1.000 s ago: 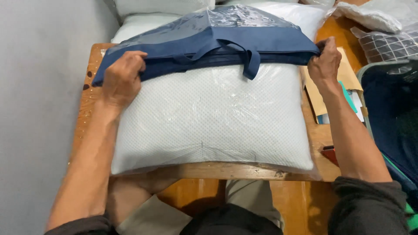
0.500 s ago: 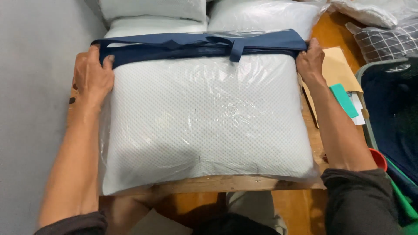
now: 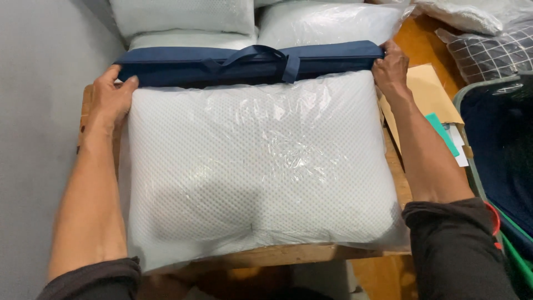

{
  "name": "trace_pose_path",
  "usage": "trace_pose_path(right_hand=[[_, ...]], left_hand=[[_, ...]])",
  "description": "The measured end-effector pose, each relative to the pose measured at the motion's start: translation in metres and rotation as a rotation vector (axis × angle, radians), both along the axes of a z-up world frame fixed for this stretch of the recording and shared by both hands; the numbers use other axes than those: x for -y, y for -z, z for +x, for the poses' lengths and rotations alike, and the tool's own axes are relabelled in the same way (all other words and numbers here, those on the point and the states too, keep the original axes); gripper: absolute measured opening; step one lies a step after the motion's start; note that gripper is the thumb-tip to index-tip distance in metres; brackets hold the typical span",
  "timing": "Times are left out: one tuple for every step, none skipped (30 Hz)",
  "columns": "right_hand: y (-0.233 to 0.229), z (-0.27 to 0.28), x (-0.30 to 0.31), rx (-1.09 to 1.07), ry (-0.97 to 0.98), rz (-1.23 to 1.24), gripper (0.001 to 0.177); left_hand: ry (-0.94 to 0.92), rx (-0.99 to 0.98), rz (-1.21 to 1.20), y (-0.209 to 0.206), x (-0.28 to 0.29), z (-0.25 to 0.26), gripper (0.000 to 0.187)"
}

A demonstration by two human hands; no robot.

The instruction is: Inserting a pillow into a protective carrying bag and applying brand labels using an applicator tool.

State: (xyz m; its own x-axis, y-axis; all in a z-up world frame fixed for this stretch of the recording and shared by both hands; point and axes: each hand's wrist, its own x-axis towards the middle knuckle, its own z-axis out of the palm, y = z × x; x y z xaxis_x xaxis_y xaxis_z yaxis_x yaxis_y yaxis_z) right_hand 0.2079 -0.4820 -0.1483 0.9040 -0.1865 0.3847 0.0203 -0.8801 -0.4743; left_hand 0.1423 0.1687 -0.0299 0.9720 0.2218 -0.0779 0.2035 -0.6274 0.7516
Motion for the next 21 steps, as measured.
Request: trace_pose_path(right_hand=[[0.01, 0.006, 0.005, 0.0, 0.002, -0.002, 0.039], [0.021, 0.012, 0.01, 0.019, -0.016, -0.006, 0.042], [0.032, 0.017, 0.014, 0.037, -0.035, -0.01, 0.044], [0.04, 0.021, 0.018, 0.035, -0.034, -0.011, 0.044], [0.048, 0.024, 0.022, 0.024, -0.062, 0.003, 0.046], [0.056, 0.027, 0.026, 0.014, -0.089, 0.018, 0.048], [0.056, 0.027, 0.027, 0.008, -0.088, 0.019, 0.048], [0.056, 0.026, 0.027, 0.011, -0.149, 0.011, 0.045], [0.055, 0.026, 0.028, 0.015, -0.211, 0.002, 0.043], [0.041, 0.015, 0.019, 0.012, -0.21, 0.002, 0.043], [0.027, 0.004, 0.01, -0.082, -0.182, 0.054, 0.023], [0.012, -0.007, 0.001, -0.176, -0.154, 0.106, 0.009], [0.002, -0.016, -0.002, -0.178, -0.154, 0.104, 0.009], [-0.009, -0.025, -0.005, -0.228, -0.155, 0.132, 0.011], [-0.021, -0.033, -0.009, -0.276, -0.157, 0.162, 0.018], [-0.027, -0.039, -0.006, -0.276, -0.158, 0.161, 0.018], [-0.032, -0.045, -0.005, -0.277, -0.171, 0.206, 0.006], [-0.037, -0.05, -0.004, -0.277, -0.183, 0.252, 0.021], [-0.059, -0.061, -0.019, -0.28, -0.186, 0.252, 0.021], [-0.082, -0.072, -0.033, -0.395, -0.085, 0.3, 0.027], [-0.104, -0.082, -0.046, -0.506, 0.02, 0.349, 0.039]], left_hand=[[0.002, 0.0, -0.002, 0.003, -0.002, 0.005, 0.024], [-0.05, -0.037, 0.032, 0.005, -0.004, 0.01, 0.041], [-0.104, -0.075, 0.068, 0.008, -0.007, 0.014, 0.06], [-0.102, -0.077, 0.067, 0.024, -0.015, 0.023, 0.06], [-0.132, -0.091, -0.104, 0.039, -0.024, 0.032, 0.054], [-0.161, -0.106, -0.274, 0.054, -0.032, 0.042, 0.049], [-0.16, -0.111, -0.273, 0.064, -0.038, 0.045, 0.049], [-0.164, -0.073, -0.326, 0.074, -0.044, 0.049, 0.048], [-0.169, -0.032, -0.381, 0.084, -0.049, 0.052, 0.051], [-0.169, -0.035, -0.381, 0.08, -0.047, 0.048, 0.051], [-0.173, -0.013, -0.385, 0.077, -0.044, 0.043, 0.053], [-0.178, 0.009, -0.389, 0.073, -0.042, 0.038, 0.056], [-0.178, 0.006, -0.391, 0.072, -0.044, 0.03, 0.056], [-0.013, 0.121, -0.37, 0.071, -0.045, 0.023, 0.051], [0.151, 0.238, -0.346, 0.068, -0.047, 0.016, 0.046], [0.15, 0.238, -0.346, 0.067, -0.046, 0.012, 0.046], [0.186, 0.262, -0.319, 0.066, -0.046, 0.006, 0.042], [0.222, 0.285, -0.292, 0.065, -0.047, -0.001, 0.039], [0.218, 0.283, -0.292, 0.063, -0.046, -0.007, 0.039], [0.246, 0.301, -0.299, 0.061, -0.044, -0.012, 0.038], [0.279, 0.321, -0.305, 0.058, -0.042, -0.015, 0.037]])
